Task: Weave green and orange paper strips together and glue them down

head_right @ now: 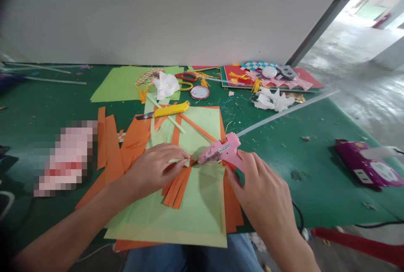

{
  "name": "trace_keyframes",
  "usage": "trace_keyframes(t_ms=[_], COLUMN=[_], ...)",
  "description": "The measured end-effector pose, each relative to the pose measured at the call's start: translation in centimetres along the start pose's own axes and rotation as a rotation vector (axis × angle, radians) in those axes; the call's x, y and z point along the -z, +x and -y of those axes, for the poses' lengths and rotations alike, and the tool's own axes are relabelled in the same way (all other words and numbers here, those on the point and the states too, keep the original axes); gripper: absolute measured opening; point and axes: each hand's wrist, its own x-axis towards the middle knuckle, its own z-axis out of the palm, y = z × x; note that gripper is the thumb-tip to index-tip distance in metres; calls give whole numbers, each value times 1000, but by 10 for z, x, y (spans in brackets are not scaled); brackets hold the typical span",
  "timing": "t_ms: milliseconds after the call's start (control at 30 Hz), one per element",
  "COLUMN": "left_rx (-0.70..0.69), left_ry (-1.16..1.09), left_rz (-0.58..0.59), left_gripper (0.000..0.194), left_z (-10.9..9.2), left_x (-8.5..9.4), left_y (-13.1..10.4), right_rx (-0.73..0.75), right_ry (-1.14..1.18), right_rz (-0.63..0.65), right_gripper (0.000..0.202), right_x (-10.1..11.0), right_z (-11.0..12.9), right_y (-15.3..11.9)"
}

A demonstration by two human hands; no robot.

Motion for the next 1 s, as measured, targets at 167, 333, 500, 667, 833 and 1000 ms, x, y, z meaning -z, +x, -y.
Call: trace_keyframes(t_ms=[167,333,500,667,833,1000], left_rx=[3,10,14,11,2,105], left_ry=[-1,-6,-7,-3,-43,-25], left_rz=[-11,-3,0,3,104,102], left_gripper=[22,22,22,23,28,17], left_z=[0,0,0,0,-4,-7], left_x=[-1,1,0,1,12,11], left_y=[0,-1,-1,0,1,1], right_rx=[9,11,6,7,-102,-333], right_ry=[5,0,-5,-15,27,110], right_rz=[-12,-36,-32,-46,-22,59], right_gripper=[31,32,32,32,40,49], right_x=[1,0,-1,-1,-2,-3], right_z=[0,-2,-1,0,-3,-15], right_y=[-2,-3,-3,-2,-3,-5])
